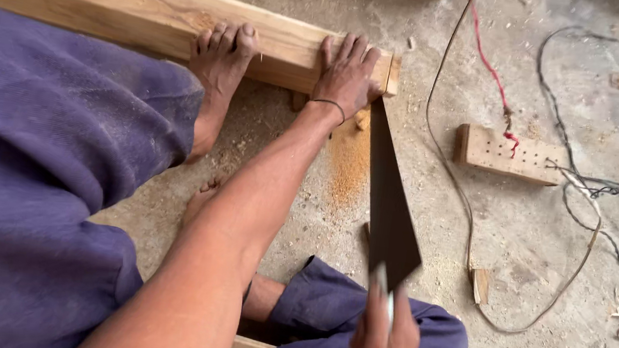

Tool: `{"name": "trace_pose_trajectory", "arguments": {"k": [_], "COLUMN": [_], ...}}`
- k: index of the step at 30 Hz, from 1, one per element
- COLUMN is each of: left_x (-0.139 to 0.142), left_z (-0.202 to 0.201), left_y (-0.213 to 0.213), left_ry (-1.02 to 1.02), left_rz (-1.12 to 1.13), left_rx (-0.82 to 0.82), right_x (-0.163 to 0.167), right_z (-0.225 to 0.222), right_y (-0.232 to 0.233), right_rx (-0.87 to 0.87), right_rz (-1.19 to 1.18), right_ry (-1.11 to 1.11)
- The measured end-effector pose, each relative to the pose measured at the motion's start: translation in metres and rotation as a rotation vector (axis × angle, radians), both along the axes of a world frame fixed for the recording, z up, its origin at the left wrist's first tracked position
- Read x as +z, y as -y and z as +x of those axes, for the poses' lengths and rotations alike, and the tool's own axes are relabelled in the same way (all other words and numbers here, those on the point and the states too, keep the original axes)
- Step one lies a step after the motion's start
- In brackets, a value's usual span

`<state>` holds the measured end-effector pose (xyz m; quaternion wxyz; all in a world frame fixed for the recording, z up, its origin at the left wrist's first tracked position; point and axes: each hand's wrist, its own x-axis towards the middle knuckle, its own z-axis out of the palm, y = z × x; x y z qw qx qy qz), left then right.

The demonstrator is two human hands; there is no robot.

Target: The person sits on the floor and uses a hand saw to cut a wooden plank. They hold the plank steady with their left hand and foot while sawing with their right hand. The cut progresses steadily through the plank.

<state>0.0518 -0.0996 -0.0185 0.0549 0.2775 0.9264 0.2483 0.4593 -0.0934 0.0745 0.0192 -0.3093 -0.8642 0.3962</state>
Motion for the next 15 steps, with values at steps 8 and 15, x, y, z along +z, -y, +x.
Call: {"name": "trace_pose_trajectory", "arguments": {"k": [8, 15], "left_x": [-0.023, -0.014], "left_z": [-0.013, -0.012], "left_y": [-0.013, -0.002], "left_ry": [-0.089, -0.088], "left_rz": [0.049, -0.045], "left_rx": [0.004, -0.030], "right_x": [0.008, -0.021], "right_z": [-0.151, -0.128], "right_y": [-0.010, -0.020], "right_rx": [0.050, 0.318], "right_rz": [0.032, 0.590], "right_ry": [-0.306, -0.223]}}
